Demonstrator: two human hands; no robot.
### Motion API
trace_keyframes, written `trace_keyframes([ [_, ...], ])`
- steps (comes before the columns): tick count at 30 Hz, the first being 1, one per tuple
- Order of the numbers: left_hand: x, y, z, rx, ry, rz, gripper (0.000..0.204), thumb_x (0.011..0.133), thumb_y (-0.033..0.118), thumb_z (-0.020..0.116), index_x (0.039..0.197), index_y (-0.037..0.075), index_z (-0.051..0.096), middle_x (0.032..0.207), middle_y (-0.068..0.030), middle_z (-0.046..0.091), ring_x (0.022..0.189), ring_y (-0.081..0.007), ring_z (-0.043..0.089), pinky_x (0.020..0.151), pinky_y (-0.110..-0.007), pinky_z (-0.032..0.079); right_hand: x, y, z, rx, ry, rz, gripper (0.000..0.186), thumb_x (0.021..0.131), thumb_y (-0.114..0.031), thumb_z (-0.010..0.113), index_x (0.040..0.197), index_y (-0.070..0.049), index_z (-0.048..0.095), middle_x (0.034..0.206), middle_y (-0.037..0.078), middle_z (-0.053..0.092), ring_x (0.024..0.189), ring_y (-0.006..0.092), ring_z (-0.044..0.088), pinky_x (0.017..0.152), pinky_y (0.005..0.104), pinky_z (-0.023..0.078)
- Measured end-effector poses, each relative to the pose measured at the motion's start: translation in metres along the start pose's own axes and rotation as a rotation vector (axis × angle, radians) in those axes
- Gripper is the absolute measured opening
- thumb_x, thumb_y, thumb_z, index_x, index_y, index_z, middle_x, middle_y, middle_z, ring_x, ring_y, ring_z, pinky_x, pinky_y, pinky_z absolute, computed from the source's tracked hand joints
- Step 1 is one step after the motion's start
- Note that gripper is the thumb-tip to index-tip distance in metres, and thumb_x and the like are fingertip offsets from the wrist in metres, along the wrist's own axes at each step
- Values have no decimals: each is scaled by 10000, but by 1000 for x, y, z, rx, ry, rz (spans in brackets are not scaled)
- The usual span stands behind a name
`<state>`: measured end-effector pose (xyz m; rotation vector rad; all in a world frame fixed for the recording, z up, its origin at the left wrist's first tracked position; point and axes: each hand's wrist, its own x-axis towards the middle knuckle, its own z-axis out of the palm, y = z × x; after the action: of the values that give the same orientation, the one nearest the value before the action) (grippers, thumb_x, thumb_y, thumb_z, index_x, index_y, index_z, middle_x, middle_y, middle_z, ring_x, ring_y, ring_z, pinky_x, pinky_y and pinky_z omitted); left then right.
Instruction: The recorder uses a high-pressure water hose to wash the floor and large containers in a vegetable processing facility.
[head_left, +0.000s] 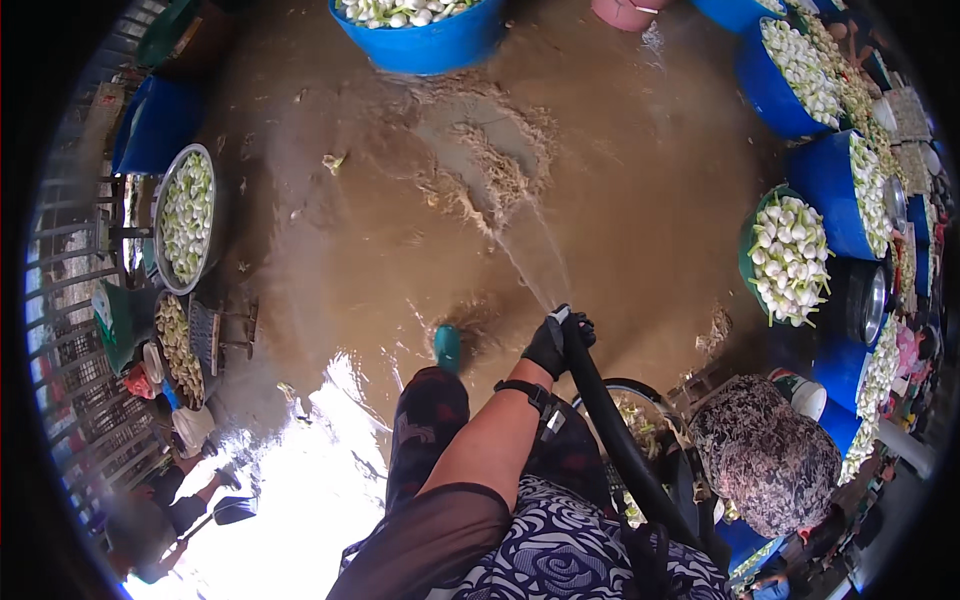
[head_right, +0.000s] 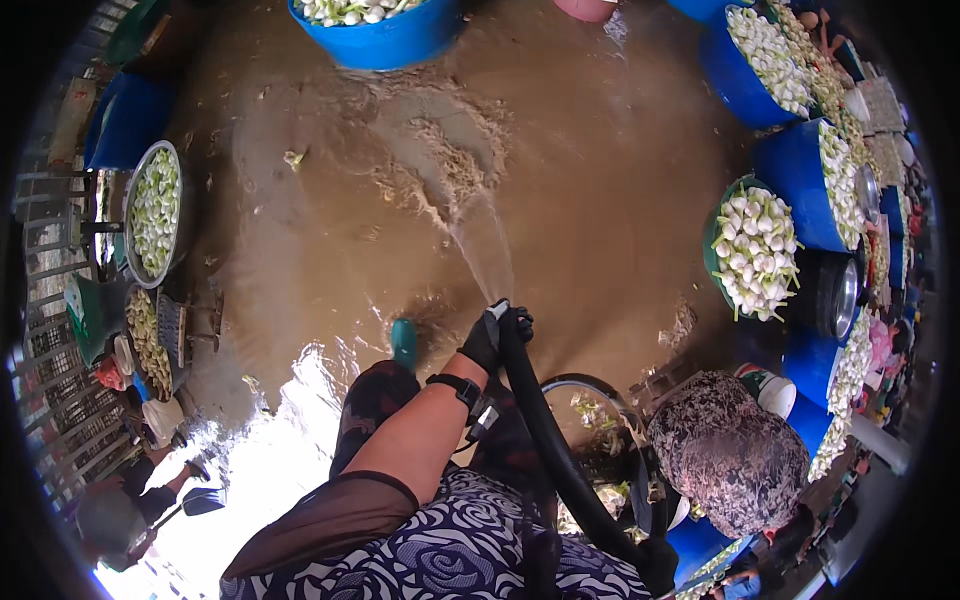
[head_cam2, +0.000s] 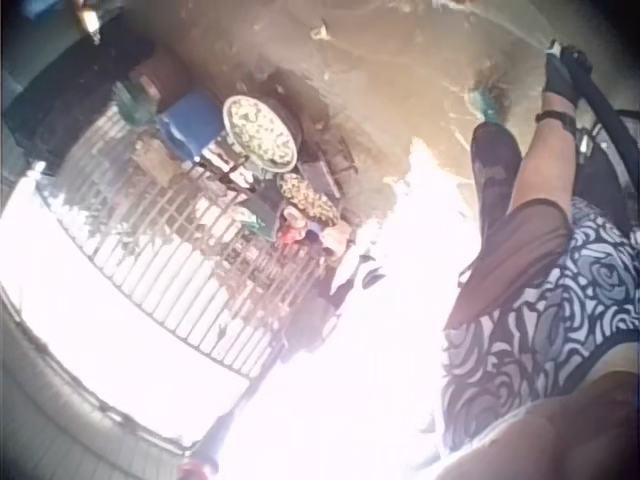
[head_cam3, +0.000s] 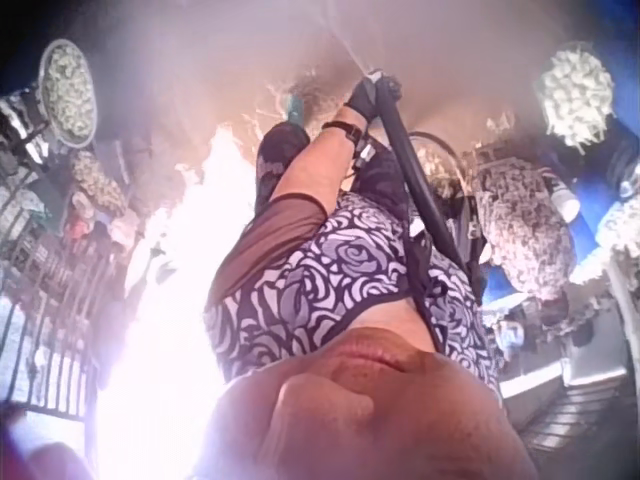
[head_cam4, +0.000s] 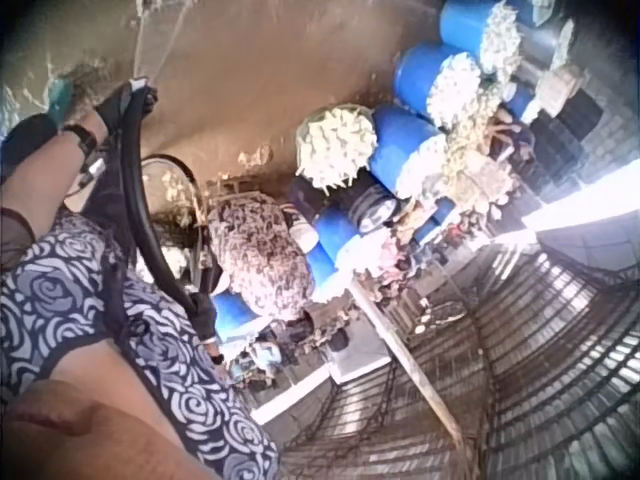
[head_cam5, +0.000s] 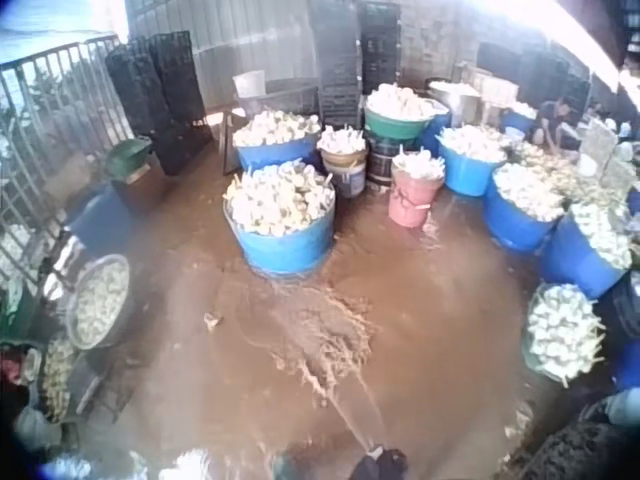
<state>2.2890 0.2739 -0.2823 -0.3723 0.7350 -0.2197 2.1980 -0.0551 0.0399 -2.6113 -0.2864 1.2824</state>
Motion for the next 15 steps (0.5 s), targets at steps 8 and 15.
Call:
trace_keyframes([
  [8,-46,98,-17,233,203,161,279,846,298,466,811,20,466,646,-87,475,587,-229,489,582,-383,444,-2,-68,50,26,-28,56,335,449,-281,747,613,-60,556,594,130,550,567,328,553,537,403,439],
  [15,-122,192,26,407,97,236,303,845,297,478,891,-3,477,696,-80,501,604,-198,497,602,-337,450,-8,-136,119,44,-30,28,408,423,-351,770,637,-77,555,599,106,555,580,296,569,543,388,445],
])
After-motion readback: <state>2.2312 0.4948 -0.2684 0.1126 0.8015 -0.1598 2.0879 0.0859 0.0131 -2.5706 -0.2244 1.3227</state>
